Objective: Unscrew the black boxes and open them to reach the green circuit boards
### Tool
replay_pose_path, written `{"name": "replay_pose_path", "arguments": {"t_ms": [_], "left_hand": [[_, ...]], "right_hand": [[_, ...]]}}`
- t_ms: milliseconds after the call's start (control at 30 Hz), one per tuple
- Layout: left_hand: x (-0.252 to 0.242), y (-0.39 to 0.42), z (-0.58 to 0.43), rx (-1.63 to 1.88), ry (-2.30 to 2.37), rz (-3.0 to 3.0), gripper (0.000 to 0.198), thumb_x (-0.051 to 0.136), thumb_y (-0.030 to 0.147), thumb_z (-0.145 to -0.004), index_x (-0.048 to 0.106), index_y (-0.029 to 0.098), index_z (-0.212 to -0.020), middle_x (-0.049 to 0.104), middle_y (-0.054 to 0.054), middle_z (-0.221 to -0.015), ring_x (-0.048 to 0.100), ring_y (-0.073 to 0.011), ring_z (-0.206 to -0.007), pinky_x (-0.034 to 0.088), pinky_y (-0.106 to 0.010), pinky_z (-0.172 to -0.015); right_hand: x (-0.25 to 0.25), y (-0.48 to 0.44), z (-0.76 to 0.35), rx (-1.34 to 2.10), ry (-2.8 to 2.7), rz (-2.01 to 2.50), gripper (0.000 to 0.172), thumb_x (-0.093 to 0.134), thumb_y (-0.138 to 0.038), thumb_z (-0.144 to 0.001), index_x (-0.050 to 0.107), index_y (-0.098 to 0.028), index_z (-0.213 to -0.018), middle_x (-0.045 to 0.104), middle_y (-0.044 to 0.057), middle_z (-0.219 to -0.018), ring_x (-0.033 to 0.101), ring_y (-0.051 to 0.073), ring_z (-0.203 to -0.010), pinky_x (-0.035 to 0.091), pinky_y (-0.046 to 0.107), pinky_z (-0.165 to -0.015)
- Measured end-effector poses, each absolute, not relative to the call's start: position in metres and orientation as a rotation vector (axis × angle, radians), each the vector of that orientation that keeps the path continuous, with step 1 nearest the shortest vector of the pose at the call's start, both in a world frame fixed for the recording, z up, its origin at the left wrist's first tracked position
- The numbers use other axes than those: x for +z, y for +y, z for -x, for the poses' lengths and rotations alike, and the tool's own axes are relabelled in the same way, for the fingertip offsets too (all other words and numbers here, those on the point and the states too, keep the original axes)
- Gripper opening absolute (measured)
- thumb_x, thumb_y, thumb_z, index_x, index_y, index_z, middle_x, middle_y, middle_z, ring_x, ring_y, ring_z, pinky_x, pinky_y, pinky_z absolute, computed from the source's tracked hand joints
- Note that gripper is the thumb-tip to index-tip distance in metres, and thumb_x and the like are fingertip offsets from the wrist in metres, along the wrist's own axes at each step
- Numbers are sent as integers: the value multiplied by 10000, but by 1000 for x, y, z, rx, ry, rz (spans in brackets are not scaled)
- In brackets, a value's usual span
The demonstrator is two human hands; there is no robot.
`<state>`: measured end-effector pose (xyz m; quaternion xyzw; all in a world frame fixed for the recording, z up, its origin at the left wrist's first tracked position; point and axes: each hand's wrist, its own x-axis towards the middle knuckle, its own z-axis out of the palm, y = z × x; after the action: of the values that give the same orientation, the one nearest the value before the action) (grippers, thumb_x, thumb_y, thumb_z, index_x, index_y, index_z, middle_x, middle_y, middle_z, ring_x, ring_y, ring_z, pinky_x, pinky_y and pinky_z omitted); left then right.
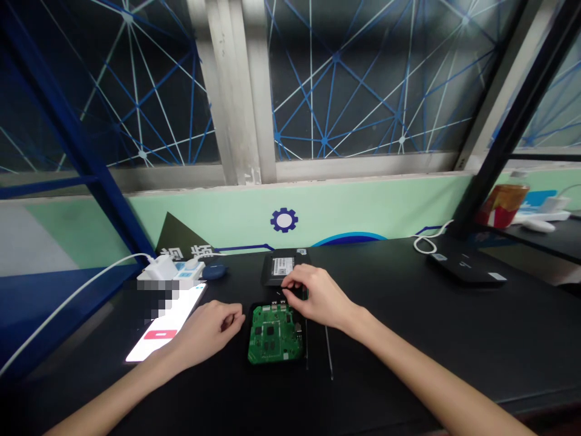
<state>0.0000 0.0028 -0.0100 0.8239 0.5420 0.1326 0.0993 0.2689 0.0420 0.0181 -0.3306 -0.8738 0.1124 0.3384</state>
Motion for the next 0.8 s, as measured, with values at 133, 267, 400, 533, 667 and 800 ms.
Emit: {"name": "replay_pose_path", "arguments": {"t_ms": [133, 267, 400, 533, 667, 800], "left_hand": [[-9, 1, 0, 505, 1618, -2581, 331, 401, 289, -967, 453, 208, -651, 563, 20, -636, 538, -165, -621, 380, -296, -628], [-14, 3, 5, 693, 1578, -2698, 204, 432, 310, -979, 621, 246, -1025, 666, -24, -1133, 583, -240, -1117, 303, -508, -1100], [-24, 4, 12, 585, 1503, -2648, 516, 391, 414, -1013, 327, 264, -1503, 337, -41, -1572, 262, -266, -1460, 279, -489, -1170], [-28, 3, 15, 411, 1425, -2595, 540, 366, 455, -1023, 310, 267, -1527, 315, -35, -1581, 268, -269, -1459, 336, -463, -1153], [-27, 3, 16, 350, 1432, -2610, 525, 376, 457, -1020, 342, 280, -1513, 311, -21, -1582, 275, -274, -1455, 324, -474, -1161], [-25, 3, 16, 283, 1441, -2615, 538, 368, 456, -1021, 330, 260, -1520, 309, -28, -1583, 270, -276, -1457, 305, -494, -1167]], "right_hand": [[18, 57, -272, 142, -2228, 932, 310, 646, -242, -832, 618, -220, -1140, 668, 76, -1076, 606, 243, -994, 510, 406, -858], [15, 75, -273, 100, -2278, 988, 522, 662, -355, -831, 535, -204, -1314, 614, 123, -1283, 564, 293, -1176, 464, 490, -1000], [15, 90, -271, 76, -2405, 1022, 683, 666, -485, -812, 487, -173, -1392, 529, 155, -1416, 496, 340, -1282, 412, 543, -1058], [20, 101, -270, 119, -2552, 973, 785, 690, -554, -771, 469, -168, -1418, 519, 167, -1419, 499, 350, -1266, 408, 548, -1056], [27, 110, -269, 192, -2636, 967, 855, 732, -558, -723, 462, -150, -1425, 529, 181, -1394, 489, 360, -1261, 392, 539, -1065], [34, 118, -267, 320, -2685, 984, 916, 766, -573, -680, 453, -140, -1424, 523, 183, -1369, 482, 349, -1257, 393, 505, -1065]]}}
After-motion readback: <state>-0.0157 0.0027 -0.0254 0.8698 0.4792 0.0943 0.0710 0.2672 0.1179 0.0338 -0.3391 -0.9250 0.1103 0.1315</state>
